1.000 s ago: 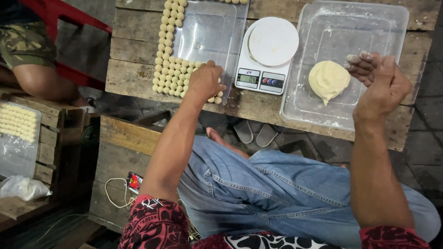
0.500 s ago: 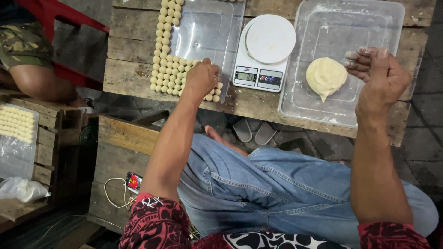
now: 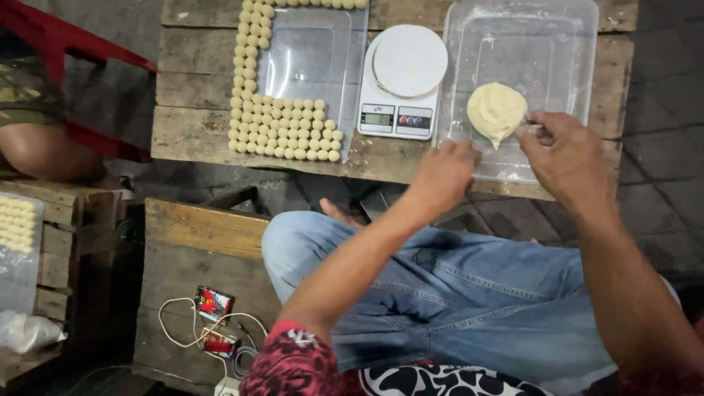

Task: Portioning dough by weight using a digital scale and rolling it into small uniform balls by hand.

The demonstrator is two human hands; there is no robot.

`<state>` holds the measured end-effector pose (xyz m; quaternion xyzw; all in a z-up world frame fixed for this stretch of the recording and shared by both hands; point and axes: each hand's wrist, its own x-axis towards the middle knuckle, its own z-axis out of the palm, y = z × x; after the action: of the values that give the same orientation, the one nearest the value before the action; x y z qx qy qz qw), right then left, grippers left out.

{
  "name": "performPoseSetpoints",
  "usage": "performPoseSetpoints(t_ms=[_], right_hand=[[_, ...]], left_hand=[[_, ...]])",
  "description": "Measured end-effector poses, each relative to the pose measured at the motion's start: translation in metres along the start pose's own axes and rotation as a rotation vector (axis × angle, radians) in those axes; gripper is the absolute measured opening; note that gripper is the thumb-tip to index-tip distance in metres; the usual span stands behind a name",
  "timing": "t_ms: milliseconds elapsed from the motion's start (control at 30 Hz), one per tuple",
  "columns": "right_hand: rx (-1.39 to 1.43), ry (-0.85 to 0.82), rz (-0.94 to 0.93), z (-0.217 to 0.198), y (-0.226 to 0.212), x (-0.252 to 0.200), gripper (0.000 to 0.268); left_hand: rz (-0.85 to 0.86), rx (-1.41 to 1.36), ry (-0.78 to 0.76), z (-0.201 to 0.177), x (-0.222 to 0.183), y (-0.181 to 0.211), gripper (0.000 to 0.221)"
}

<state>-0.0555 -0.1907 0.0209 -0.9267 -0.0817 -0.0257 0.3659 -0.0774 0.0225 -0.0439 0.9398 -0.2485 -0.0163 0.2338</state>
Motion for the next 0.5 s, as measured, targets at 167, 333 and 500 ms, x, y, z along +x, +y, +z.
performPoseSetpoints(t_ms=[167, 333, 500], right_hand=[[-0.015, 0.183, -0.130, 0.037, 0.070, -0.027, 0.030], [-0.065, 0.230, 0.092, 0.058, 0.073, -0.012, 0.047], [0.062, 0.296, -0.061, 0.075, 0.071, 0.006, 0.052]], left_hand=[[0.208, 0.317, 0.139, 0.066, -0.002, 0.014, 0.013], [0.190, 0.054, -0.004, 0.058, 0.001, -0.003, 0.015], [0.198, 0.046, 0.077, 0.066, 0.005, -0.010, 0.005]])
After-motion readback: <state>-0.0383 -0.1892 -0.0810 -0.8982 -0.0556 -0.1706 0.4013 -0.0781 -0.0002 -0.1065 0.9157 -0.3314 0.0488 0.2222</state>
